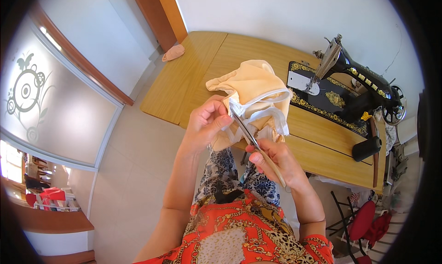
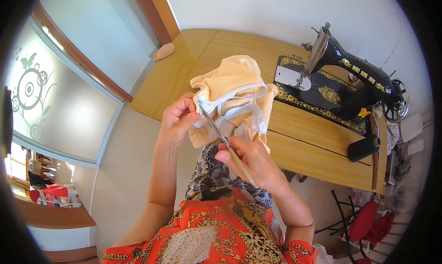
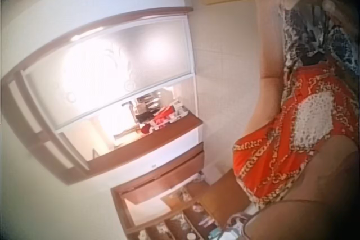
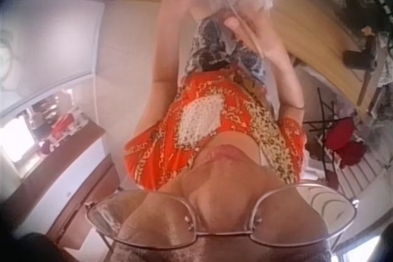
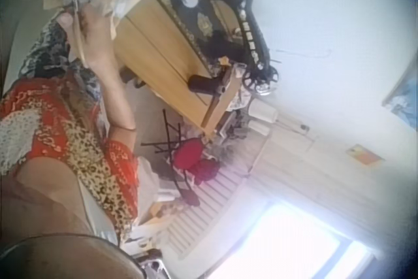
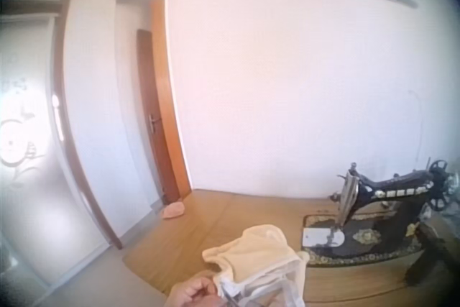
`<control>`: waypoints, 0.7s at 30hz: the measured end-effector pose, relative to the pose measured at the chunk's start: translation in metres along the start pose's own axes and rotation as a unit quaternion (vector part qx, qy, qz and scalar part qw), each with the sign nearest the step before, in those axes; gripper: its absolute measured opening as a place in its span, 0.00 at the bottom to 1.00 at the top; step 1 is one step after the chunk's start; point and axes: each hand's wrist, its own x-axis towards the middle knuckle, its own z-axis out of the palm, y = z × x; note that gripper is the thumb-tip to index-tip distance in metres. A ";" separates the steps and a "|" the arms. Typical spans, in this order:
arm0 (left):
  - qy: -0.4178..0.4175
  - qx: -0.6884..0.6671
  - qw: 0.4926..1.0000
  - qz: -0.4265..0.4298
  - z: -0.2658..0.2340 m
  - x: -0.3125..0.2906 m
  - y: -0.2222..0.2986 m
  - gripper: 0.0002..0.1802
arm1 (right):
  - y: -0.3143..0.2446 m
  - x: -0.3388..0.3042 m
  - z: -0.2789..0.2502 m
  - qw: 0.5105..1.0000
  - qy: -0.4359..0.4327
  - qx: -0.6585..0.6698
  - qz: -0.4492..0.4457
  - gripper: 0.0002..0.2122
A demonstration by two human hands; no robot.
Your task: The person picks up a beige fabric item from a bed, walks to a sewing table, and uses scissors to cut along the white elastic edges of the item. The person repeatedly snips the elastic and fabric, then folds the item.
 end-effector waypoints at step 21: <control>0.023 -0.071 0.997 -0.001 0.002 -0.001 -0.009 0.09 | 0.002 0.022 0.013 0.960 0.195 0.034 -0.199 0.20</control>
